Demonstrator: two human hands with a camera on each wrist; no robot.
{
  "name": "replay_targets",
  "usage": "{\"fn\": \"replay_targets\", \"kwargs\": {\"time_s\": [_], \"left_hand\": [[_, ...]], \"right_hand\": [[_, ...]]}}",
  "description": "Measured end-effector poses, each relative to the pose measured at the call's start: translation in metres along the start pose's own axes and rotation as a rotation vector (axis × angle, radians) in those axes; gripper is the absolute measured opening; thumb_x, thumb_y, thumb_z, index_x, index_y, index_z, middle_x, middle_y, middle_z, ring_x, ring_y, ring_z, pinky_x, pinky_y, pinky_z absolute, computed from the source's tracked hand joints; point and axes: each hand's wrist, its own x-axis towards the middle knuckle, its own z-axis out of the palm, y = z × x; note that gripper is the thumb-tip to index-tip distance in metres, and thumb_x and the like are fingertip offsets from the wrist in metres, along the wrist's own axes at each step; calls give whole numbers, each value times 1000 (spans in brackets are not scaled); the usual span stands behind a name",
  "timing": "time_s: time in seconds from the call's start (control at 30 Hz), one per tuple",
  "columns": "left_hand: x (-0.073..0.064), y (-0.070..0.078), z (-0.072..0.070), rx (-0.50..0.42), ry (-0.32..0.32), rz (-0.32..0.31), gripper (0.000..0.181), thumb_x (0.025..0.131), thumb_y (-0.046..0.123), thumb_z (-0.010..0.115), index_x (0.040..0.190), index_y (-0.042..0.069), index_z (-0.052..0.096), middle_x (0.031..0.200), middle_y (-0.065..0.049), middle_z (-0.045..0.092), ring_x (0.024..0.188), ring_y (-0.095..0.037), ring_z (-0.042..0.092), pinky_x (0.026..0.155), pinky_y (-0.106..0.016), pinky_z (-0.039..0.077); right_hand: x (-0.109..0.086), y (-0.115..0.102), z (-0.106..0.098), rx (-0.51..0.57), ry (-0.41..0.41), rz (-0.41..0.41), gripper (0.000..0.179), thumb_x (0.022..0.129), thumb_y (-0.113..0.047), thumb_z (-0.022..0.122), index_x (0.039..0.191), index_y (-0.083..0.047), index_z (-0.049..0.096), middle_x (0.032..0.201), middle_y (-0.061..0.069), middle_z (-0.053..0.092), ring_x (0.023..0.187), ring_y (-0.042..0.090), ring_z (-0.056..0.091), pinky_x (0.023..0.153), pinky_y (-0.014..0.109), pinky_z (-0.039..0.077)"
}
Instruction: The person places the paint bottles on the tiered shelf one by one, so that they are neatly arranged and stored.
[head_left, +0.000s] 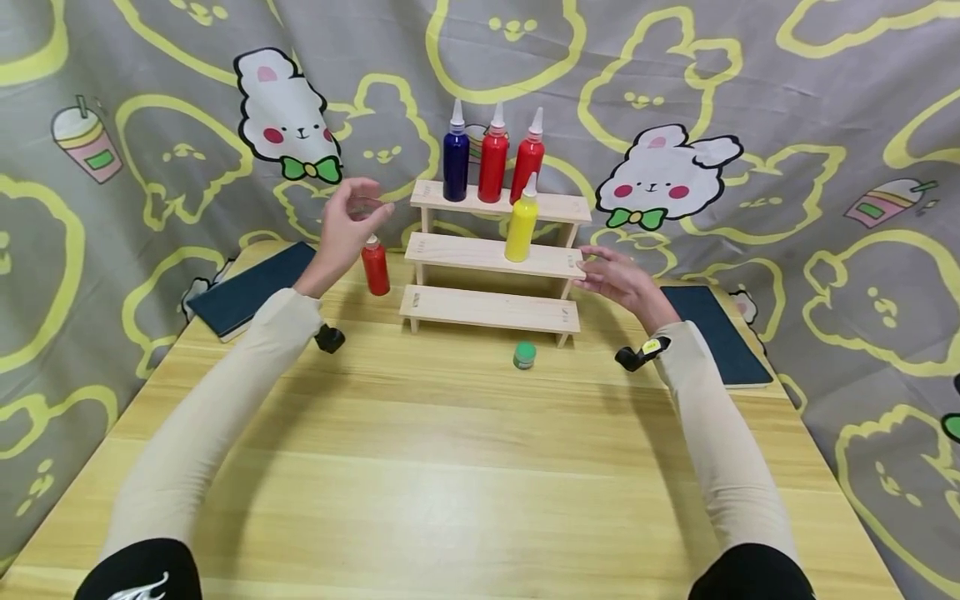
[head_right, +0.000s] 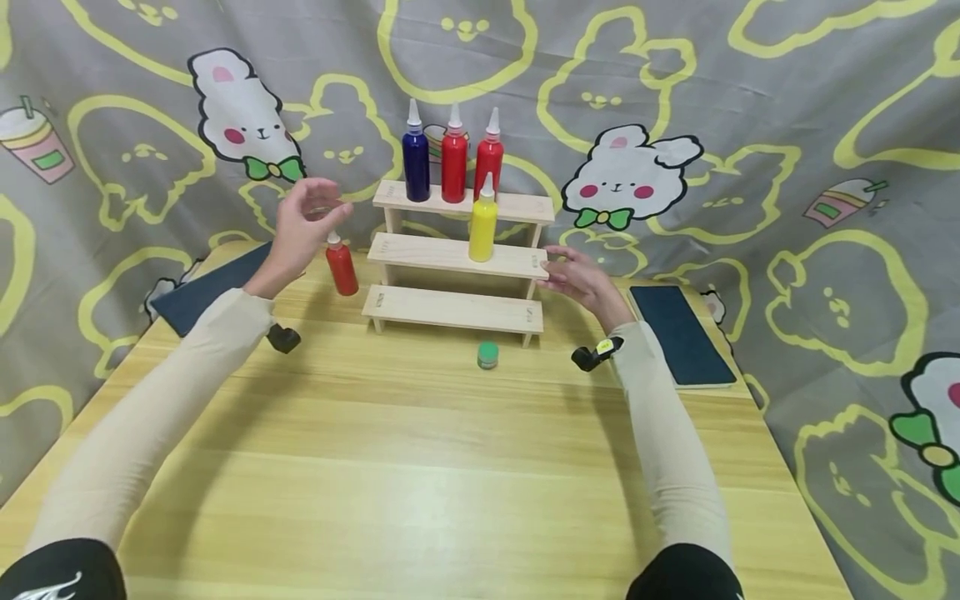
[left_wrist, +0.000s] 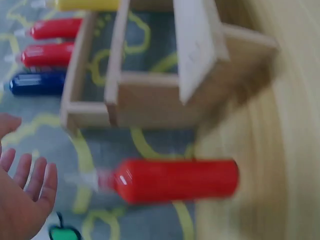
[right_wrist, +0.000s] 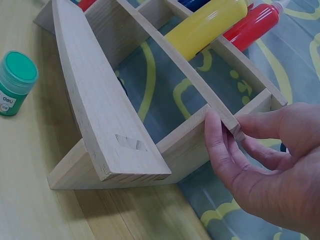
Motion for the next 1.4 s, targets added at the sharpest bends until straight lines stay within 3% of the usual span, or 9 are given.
{"fn": "replay_targets", "kwargs": {"time_s": [0.17, 0.33, 0.53, 0.77, 1.03, 1.23, 1.27, 1.4], "left_hand": [[-8, -21, -24, 53, -42, -48, 50, 98, 25, 76, 140, 8, 56, 143, -12, 58, 135, -30, 53, 112, -38, 47], [-18, -40, -40, 110, -80, -102, 62, 97, 27, 77, 147, 3, 49, 148, -18, 53, 137, -35, 50, 115, -52, 42], [-23, -62, -43, 191, -241, -207, 68, 97, 21, 78, 153, 6, 43, 151, -18, 52, 140, -36, 50, 111, -50, 46], [-25, -80, -38, 225, -270, -263, 65, 96, 19, 78, 150, 1, 45, 146, -23, 54, 135, -41, 54, 109, -50, 48], [-30, -87, -30, 244, -224, -264, 61, 96, 23, 78, 146, 1, 51, 144, -22, 57, 133, -41, 56, 109, -54, 49], [-33, -89, -25, 282, -156, -179, 56, 96, 21, 79, 144, 4, 58, 137, -22, 64, 127, -40, 63, 103, -51, 53], [-34, -89, -25, 288, -138, -166, 55, 96, 22, 79, 144, 4, 59, 135, -22, 65, 126, -40, 63, 101, -45, 54], [-37, -88, -22, 288, -45, -124, 55, 96, 24, 80, 143, 4, 61, 131, -21, 69, 122, -37, 66, 99, -42, 54]], "right_hand": [[2, 2, 1, -15, 3, -8, 55, 106, 3, 52, 157, -6, 32, 105, 7, 63, 85, 14, 69, 85, 28, 62], [4, 6, 5, -15, -15, -9, 58, 106, 2, 53, 159, -5, 31, 112, 8, 61, 90, 15, 70, 91, 29, 60], [4, 7, 4, -19, -14, -1, 59, 107, 2, 51, 161, -5, 28, 112, 7, 62, 89, 14, 70, 90, 29, 61], [4, 5, 3, -6, -8, -9, 61, 107, 3, 51, 162, -5, 27, 108, 7, 64, 87, 14, 70, 82, 26, 62], [1, 2, 1, -34, -7, -6, 56, 108, 2, 50, 159, -7, 29, 109, 6, 62, 87, 12, 69, 88, 26, 60], [1, 0, 0, -12, -8, -11, 60, 107, 3, 51, 161, -6, 27, 109, 7, 63, 89, 13, 70, 88, 26, 61], [1, 0, 0, -17, -10, -14, 60, 107, 2, 51, 162, -5, 27, 109, 6, 64, 89, 13, 70, 88, 27, 61], [-1, 0, -2, -16, -3, -14, 57, 107, 3, 50, 160, -5, 29, 109, 7, 64, 88, 13, 70, 87, 26, 61]]}}
